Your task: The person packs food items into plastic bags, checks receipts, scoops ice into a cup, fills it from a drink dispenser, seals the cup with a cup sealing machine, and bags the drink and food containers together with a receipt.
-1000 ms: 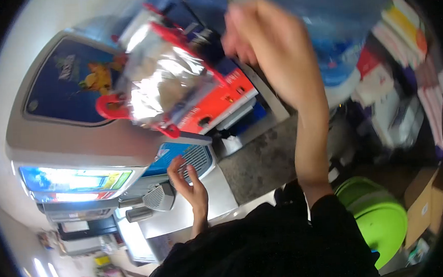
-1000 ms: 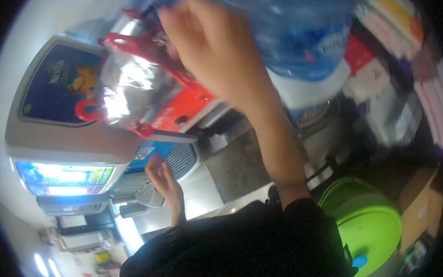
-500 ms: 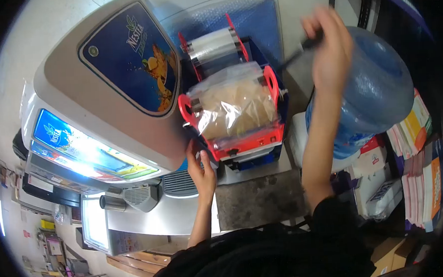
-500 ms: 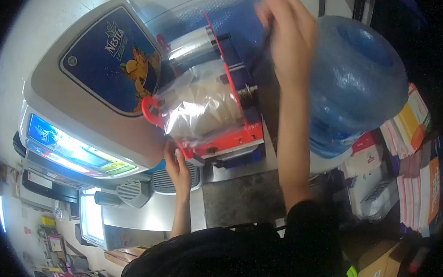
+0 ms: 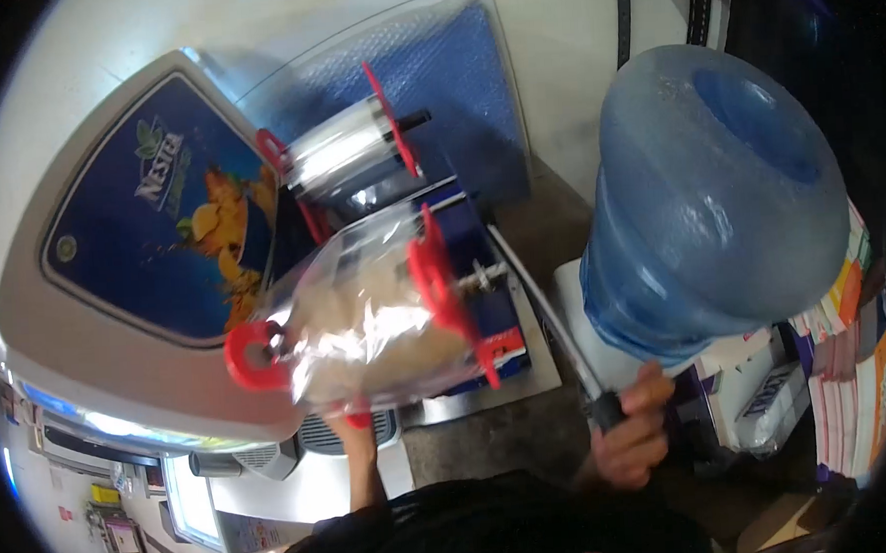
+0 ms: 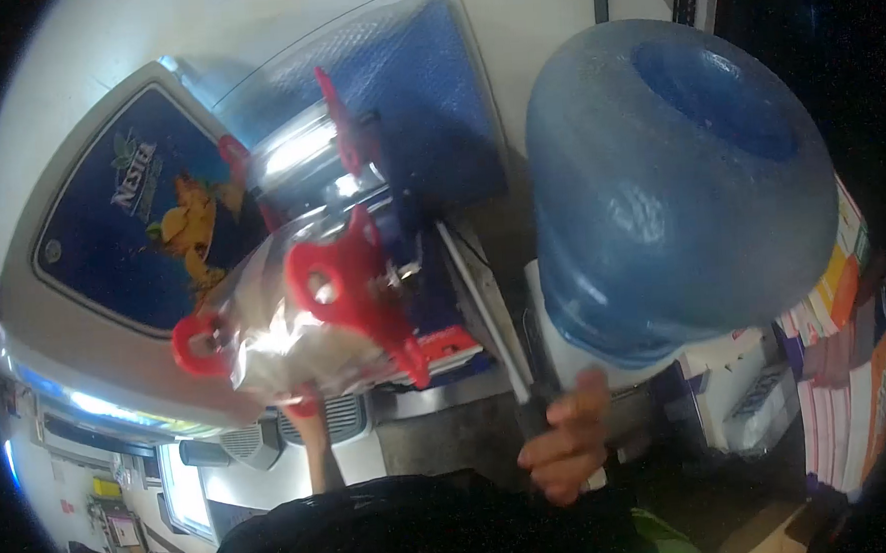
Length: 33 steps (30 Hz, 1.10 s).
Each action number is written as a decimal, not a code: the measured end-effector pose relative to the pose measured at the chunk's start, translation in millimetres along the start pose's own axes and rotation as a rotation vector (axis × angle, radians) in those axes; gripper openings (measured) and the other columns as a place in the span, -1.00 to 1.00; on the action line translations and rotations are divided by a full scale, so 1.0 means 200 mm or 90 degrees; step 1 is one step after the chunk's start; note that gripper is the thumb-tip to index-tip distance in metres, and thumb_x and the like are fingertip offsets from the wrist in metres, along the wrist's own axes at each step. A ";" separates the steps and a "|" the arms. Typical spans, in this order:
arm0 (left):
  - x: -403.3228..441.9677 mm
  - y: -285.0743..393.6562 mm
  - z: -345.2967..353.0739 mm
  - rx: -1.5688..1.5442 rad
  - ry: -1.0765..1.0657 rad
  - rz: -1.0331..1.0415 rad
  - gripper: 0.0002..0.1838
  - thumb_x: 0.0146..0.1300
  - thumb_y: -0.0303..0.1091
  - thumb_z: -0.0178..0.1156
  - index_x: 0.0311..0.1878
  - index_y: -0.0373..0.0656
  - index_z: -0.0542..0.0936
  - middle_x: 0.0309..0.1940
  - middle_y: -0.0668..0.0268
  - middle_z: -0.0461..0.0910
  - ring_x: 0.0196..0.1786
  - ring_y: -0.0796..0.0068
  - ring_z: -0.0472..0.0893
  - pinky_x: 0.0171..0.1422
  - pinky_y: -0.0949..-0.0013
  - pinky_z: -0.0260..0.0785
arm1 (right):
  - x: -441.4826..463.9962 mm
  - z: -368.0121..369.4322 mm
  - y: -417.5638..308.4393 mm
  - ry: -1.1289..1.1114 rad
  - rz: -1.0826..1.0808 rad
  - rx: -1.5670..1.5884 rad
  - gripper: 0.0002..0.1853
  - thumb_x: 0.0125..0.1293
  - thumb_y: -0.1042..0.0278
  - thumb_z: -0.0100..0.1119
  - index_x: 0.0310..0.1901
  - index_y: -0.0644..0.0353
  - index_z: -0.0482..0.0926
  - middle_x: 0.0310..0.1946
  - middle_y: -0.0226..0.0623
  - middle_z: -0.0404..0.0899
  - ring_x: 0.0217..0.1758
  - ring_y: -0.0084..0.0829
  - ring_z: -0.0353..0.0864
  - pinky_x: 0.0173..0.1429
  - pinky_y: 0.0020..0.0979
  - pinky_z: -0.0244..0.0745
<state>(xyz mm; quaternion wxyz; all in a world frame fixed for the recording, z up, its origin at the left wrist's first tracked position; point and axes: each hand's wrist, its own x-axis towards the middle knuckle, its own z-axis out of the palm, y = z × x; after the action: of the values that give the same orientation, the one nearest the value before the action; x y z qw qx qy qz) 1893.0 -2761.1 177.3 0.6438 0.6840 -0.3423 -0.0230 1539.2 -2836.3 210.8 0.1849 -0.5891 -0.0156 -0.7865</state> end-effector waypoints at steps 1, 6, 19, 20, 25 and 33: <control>-0.06 0.38 0.07 0.131 -0.107 -0.016 -0.71 0.11 -0.49 0.09 -0.08 -0.22 0.31 -0.19 0.25 0.36 -0.17 0.49 0.39 -0.07 0.46 0.29 | -0.03 -0.02 0.02 0.021 -0.007 0.010 -0.75 0.23 -0.03 -0.12 -0.57 -0.23 0.28 -0.73 -0.75 0.30 -0.29 -0.53 0.19 -0.07 -0.20 -0.02; -0.09 0.50 0.07 0.263 -0.093 -0.049 -0.67 0.14 -0.49 0.04 -0.01 -0.32 0.36 -0.17 0.16 0.40 -0.13 0.36 0.39 -0.03 0.31 0.25 | 0.14 0.05 0.10 0.087 -0.111 -0.046 -0.70 0.21 -0.03 -0.08 -0.66 -0.28 0.31 -0.72 -0.78 0.42 -0.34 -0.59 0.19 -0.07 -0.20 -0.08; 0.06 0.43 0.19 0.203 0.008 0.263 -0.84 0.09 -0.41 0.07 -0.50 -0.31 0.39 -0.55 0.24 0.39 -0.45 0.44 0.33 -0.36 0.31 0.19 | 0.20 0.08 -0.09 0.002 0.111 -0.173 -0.68 0.29 0.07 -0.18 -0.58 -0.04 0.33 -0.63 -0.47 0.45 -0.27 -0.40 0.18 -0.12 -0.30 0.01; 0.05 0.44 0.19 0.226 0.008 0.319 -0.82 0.08 -0.40 0.07 -0.54 -0.31 0.39 -0.60 0.25 0.38 -0.49 0.45 0.31 -0.41 0.30 0.16 | 0.21 0.10 -0.09 0.015 0.117 -0.183 -0.69 0.29 0.09 -0.19 -0.58 -0.03 0.32 -0.62 -0.44 0.46 -0.27 -0.39 0.18 -0.11 -0.29 0.01; 0.06 0.53 0.21 0.168 -0.076 0.159 -0.87 0.09 -0.51 0.07 -0.50 -0.37 0.40 -0.54 0.09 0.38 -0.46 0.30 0.39 -0.39 0.25 0.20 | 0.24 0.15 -0.12 0.038 0.127 -0.230 -0.80 0.18 0.35 -0.24 -0.58 0.10 0.26 -0.56 -0.28 0.48 -0.24 -0.33 0.20 -0.05 -0.26 0.08; -0.45 0.44 0.19 -0.129 -0.050 -0.031 -0.73 0.34 -0.22 -0.12 -0.10 -0.26 0.31 -0.24 0.24 0.31 -0.17 0.34 0.37 0.01 0.37 0.22 | 1.35 0.55 0.33 -0.084 0.217 -0.492 -0.70 0.35 0.28 -0.22 -0.41 0.21 0.49 -0.46 -0.42 0.49 -0.44 -0.61 0.35 -0.31 -0.57 0.23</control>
<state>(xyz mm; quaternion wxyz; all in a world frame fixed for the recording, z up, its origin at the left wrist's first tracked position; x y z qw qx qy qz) 1766.4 -2743.2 213.2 0.6948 0.6222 -0.3466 -0.0997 1596.3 -2944.3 482.3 0.0768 -0.6582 0.3662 -0.6533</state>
